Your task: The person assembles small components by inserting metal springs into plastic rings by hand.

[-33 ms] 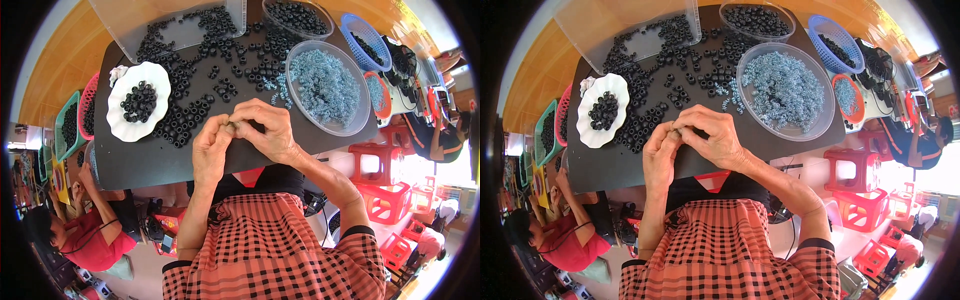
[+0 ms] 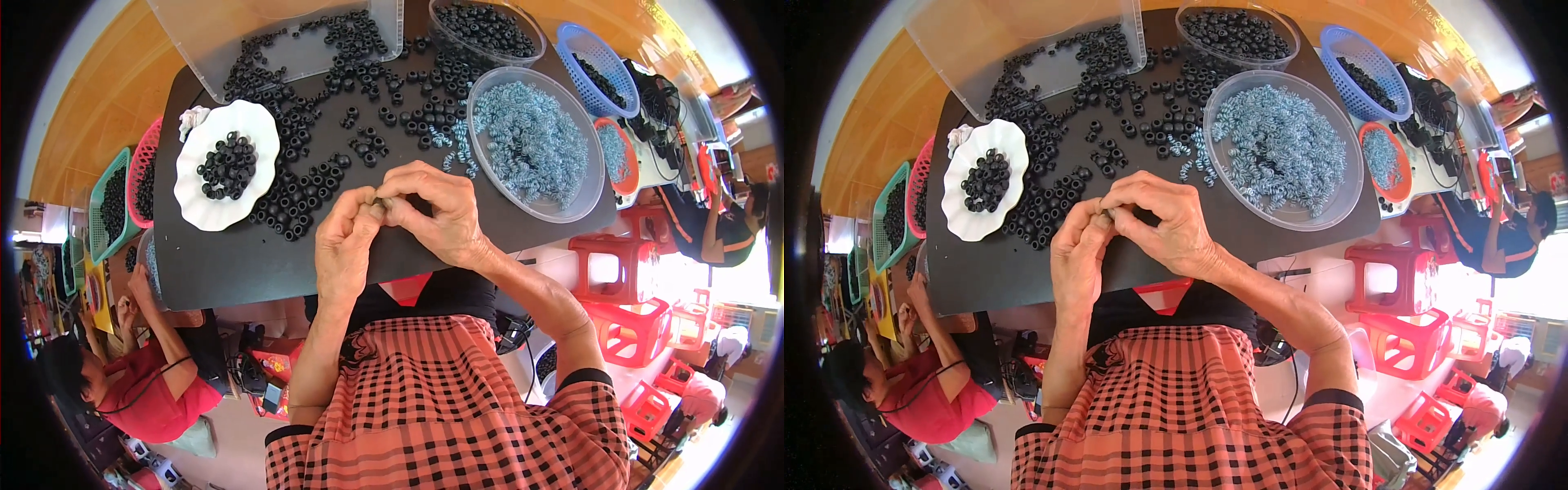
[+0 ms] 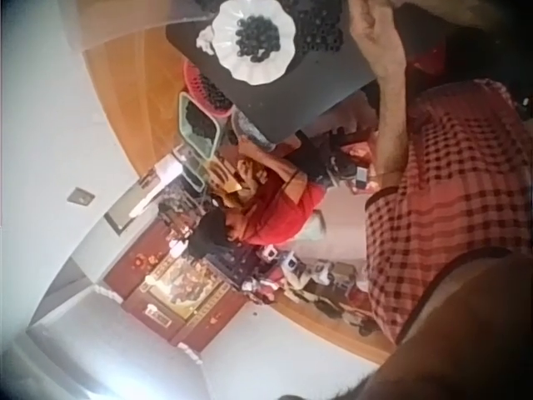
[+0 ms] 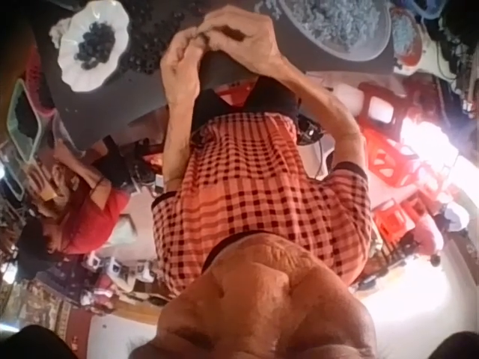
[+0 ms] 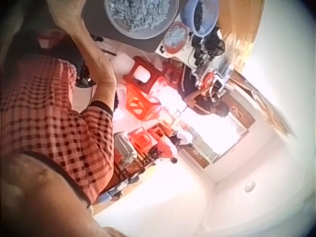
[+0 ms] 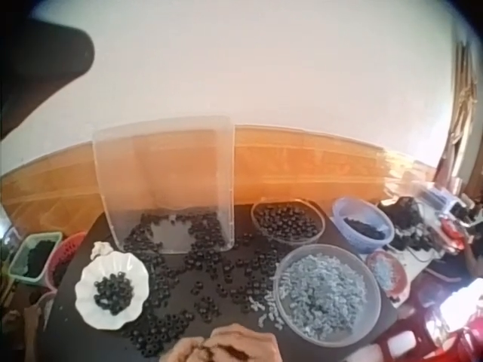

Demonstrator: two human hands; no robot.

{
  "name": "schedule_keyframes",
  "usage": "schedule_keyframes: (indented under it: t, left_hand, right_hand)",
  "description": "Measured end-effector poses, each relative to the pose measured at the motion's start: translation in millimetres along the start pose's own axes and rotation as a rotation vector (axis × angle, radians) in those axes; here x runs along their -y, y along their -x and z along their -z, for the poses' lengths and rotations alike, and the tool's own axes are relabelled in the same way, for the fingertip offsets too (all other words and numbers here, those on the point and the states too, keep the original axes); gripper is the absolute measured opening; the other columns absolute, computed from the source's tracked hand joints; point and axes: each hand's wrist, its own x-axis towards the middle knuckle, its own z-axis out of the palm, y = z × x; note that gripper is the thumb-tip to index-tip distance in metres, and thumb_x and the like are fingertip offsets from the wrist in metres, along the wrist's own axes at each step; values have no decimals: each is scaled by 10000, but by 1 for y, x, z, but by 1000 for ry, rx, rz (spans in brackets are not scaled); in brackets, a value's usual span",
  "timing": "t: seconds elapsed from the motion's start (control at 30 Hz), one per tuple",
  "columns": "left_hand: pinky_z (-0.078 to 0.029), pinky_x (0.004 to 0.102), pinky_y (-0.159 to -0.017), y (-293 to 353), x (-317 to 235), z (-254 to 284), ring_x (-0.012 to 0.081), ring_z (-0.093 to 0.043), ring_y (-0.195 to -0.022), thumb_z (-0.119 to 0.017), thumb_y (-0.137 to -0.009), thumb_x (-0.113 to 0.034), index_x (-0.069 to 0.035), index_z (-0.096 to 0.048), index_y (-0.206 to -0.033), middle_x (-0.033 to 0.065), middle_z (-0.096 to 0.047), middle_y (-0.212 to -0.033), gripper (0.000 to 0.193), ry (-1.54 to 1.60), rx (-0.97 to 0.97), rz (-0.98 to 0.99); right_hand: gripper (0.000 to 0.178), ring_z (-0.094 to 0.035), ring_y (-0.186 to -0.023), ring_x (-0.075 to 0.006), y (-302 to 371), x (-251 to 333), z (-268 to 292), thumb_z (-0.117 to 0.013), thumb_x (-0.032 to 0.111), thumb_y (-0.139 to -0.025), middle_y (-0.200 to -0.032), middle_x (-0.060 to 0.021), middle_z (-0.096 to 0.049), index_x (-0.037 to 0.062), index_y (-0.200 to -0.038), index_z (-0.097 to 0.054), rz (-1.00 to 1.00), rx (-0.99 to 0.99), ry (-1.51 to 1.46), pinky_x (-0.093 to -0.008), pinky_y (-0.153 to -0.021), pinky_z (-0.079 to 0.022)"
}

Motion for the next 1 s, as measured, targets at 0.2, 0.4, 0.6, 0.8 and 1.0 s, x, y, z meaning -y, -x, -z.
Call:
schedule_keyframes:
  t: [0.2,0.4,0.6,0.8,1.0]
  left_hand:
    - [-437,184,-747,5,2,2,43,-537,-805,-535,-955,-64,18,-582,-1038,-9,-586,-871,126,60,-17,18]
    - [-498,297,-819,1,1,6,152,-626,-870,-518,-963,-72,29,-562,-1075,85,-649,-908,157,221,51,-43]
    - [-493,323,-852,2,1,9,176,-624,-903,-523,-952,-60,32,-554,-1098,116,-656,-927,176,224,9,-52]
    - [-485,326,-865,3,-2,9,178,-622,-918,-526,-948,-60,31,-555,-1103,114,-652,-939,182,223,33,-45]
    - [-483,320,-861,3,-6,10,165,-620,-918,-534,-946,-71,29,-553,-1121,103,-642,-940,202,283,78,4]
  right_hand:
    - [154,-644,-726,-178,3,11,-3,-664,-45,-769,-907,-93,-655,20,-907,-648,104,-28,198,-269,-622,-534]
    - [144,-646,-688,-166,0,14,3,-656,-59,-765,-889,-102,-648,-1,-896,-642,44,-74,384,-261,-612,-519]
    - [159,-637,-680,-261,1,5,19,-623,-63,-771,-852,-115,-613,-1,-918,-627,12,82,615,-332,-596,-511]
    - [194,-617,-661,-298,-6,3,18,-613,-55,-776,-836,-128,-587,11,-958,-619,37,111,676,-359,-590,-496]
    - [153,-619,-646,-280,-13,-5,21,-631,-3,-784,-818,-109,-573,35,-932,-615,45,96,701,-360,-559,-510]
